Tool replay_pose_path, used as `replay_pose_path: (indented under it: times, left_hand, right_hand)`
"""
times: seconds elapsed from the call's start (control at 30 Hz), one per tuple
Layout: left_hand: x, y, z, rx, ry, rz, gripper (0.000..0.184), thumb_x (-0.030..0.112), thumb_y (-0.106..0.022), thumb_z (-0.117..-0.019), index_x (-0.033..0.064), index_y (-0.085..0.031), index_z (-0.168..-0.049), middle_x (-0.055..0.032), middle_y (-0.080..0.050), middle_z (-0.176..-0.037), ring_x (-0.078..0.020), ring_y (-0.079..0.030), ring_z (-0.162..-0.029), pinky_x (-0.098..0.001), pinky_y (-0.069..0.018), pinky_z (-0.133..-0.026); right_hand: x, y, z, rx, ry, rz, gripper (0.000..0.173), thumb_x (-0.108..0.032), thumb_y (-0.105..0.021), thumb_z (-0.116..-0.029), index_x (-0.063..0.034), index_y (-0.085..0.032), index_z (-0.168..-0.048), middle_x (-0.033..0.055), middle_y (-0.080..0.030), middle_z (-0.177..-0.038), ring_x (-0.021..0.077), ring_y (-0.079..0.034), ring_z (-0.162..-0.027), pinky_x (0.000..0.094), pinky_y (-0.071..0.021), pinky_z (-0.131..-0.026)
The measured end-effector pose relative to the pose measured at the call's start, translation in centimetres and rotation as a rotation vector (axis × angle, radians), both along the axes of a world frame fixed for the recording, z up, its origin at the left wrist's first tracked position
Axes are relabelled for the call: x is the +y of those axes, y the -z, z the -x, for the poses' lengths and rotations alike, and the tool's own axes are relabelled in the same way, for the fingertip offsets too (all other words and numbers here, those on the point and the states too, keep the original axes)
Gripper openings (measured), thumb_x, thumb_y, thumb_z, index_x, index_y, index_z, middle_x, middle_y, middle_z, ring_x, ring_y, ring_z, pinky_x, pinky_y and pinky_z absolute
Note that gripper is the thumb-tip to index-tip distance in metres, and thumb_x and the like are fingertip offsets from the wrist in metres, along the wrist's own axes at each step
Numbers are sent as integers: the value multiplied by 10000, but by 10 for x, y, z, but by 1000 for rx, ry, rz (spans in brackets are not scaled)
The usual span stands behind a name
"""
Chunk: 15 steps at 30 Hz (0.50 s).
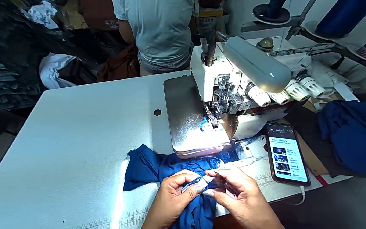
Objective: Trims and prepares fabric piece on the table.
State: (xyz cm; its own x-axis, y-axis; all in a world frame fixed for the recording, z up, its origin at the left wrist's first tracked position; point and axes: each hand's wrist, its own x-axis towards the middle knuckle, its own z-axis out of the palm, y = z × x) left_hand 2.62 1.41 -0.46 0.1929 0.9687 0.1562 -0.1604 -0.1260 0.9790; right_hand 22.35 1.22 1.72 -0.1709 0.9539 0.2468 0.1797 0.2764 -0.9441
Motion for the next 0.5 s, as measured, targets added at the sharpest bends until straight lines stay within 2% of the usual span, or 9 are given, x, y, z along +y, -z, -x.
replay_pose_path:
  times: [0.1, 0.2, 0.27, 0.4, 0.5]
  left_hand:
    - [-1, 2, -1, 19, -1, -18, 114, 83, -761, -888, 28, -766, -988, -39, -741, -1067, -79, -694, -1002, -228, -585, -881]
    - [-1, 2, 0, 35, 18, -31, 115, 81, -760, -888, 22, -763, -987, -50, -733, -1069, -95, -690, -1014, -239, -586, -889]
    - [-1, 0, 0, 49, 28, -24, 101, 102, -762, -898, 31, -766, -970, -41, -735, -1057, -86, -690, -1007, -231, -586, -880]
    - [0, 1, 1, 30, 50, -31, 84, 127, -748, -928, 45, -765, -943, -38, -731, -1051, -88, -681, -1013, -231, -575, -880]
    - [2, 2, 3, 13, 77, -58, 105, 153, -748, -932, 49, -752, -913, -36, -709, -1109, -90, -653, -1076, -227, -557, -920]
  right_hand:
    - [1, 7, 9, -29, 26, -72, 239, -144, -771, -850, -20, -767, -1055, 53, -734, -1011, 28, -687, -933, 171, -585, -817]
    - [3, 14, 15, -114, 91, -235, 108, -114, -696, -895, -30, -752, -930, 37, -717, -896, 14, -654, -848, 138, -539, -775]
    - [7, 14, 14, -144, 90, -267, 106, -98, -645, -908, -30, -723, -883, 29, -689, -843, 14, -629, -809, 133, -518, -752]
    - [11, 8, 9, -39, 25, -119, 142, -89, -589, -958, -32, -691, -878, 11, -660, -832, -5, -600, -734, 135, -509, -677]
    - [14, -3, 5, 181, -65, 61, 158, -127, -523, -1027, -84, -610, -903, -48, -567, -767, -33, -496, -564, 124, -445, -511]
